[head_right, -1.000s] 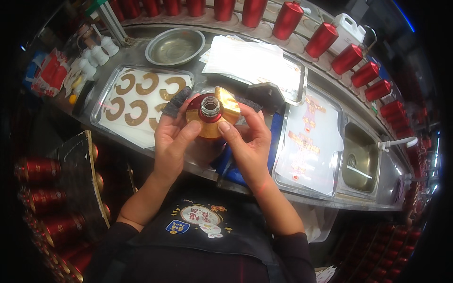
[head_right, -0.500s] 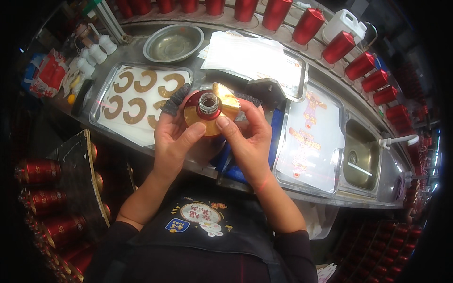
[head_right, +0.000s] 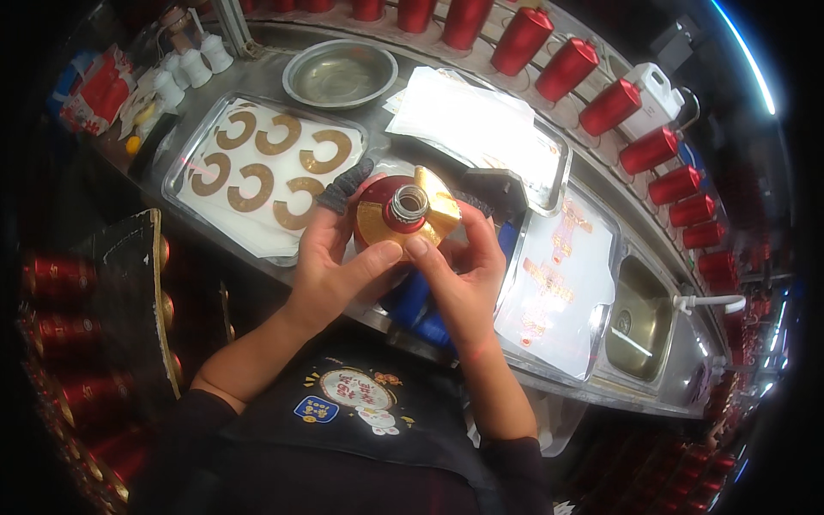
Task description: The person applies gold crescent-shaped stickers to the necks of red cylindrical cans, then wipes the cans with a blue cloth. The person also handles sheets of printed labels and places them on a tray.
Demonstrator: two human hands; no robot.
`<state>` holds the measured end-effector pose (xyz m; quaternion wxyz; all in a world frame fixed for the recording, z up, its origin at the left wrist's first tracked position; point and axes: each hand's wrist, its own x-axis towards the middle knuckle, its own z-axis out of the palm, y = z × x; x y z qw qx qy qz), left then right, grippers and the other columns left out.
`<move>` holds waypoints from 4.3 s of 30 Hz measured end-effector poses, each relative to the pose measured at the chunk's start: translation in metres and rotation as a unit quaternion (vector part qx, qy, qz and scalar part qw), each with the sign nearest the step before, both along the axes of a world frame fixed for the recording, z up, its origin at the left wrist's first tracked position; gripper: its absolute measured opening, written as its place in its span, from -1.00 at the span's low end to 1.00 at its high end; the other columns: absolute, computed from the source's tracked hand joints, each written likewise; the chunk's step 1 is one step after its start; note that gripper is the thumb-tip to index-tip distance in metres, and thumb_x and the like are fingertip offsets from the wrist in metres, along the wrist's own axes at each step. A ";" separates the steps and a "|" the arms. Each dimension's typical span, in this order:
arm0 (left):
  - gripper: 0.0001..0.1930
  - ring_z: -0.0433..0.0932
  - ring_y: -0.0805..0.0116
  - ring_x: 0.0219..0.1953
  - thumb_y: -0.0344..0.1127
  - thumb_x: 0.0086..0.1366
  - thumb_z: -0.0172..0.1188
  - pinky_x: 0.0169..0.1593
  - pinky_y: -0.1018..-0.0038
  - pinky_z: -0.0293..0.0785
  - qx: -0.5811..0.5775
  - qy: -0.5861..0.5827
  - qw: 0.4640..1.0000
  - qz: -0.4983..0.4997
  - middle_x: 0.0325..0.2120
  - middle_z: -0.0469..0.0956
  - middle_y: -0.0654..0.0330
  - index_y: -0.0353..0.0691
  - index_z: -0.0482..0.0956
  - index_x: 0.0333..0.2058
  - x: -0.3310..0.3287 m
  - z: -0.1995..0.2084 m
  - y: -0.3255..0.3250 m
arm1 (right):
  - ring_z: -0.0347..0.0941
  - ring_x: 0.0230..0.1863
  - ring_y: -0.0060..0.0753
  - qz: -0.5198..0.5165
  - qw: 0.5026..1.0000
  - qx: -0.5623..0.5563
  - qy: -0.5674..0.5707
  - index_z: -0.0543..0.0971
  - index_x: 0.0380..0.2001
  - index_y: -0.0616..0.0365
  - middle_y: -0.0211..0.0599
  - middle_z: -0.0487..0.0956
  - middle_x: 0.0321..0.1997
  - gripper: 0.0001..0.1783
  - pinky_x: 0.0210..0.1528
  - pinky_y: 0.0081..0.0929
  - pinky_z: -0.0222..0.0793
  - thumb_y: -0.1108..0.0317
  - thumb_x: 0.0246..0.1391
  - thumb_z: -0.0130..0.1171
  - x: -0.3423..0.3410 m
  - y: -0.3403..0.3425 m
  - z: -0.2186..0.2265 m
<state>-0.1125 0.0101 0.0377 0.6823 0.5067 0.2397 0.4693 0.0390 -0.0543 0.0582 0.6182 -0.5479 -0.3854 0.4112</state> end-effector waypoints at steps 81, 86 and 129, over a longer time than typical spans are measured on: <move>-0.55 0.49 0.47 -0.01 -0.43 0.29 0.30 0.12 0.49 0.42 0.115 0.074 0.987 0.079 -0.02 0.49 0.22 -0.30 0.42 0.13 0.015 -0.002 -0.019 | 0.59 -0.34 -0.63 0.071 0.988 0.117 0.066 0.53 0.00 0.23 -0.32 0.60 -0.15 -0.60 -0.35 -0.71 0.46 0.36 0.11 0.36 0.018 0.016 -0.026; -0.52 0.49 0.47 0.01 -0.45 0.27 0.31 0.13 0.47 0.42 0.100 0.069 0.991 0.053 0.00 0.49 0.20 -0.29 0.40 0.14 0.012 0.001 -0.020 | 0.57 -0.42 -0.71 0.059 0.990 0.122 0.041 0.53 0.01 0.21 -0.38 0.65 -0.30 -0.60 -0.36 -0.78 0.40 0.37 0.12 0.34 0.020 0.016 -0.028; -0.64 0.22 -0.14 0.32 -0.10 0.14 0.41 0.31 0.03 0.17 0.416 0.312 0.828 0.209 0.26 0.19 -0.08 -0.04 0.70 -0.09 -0.004 -0.022 -0.026 | 0.60 -0.21 -0.51 0.046 0.994 0.100 0.023 0.55 -0.02 0.28 -0.29 0.38 0.03 -0.60 -0.21 -0.65 0.55 0.39 0.09 0.37 0.021 0.018 -0.028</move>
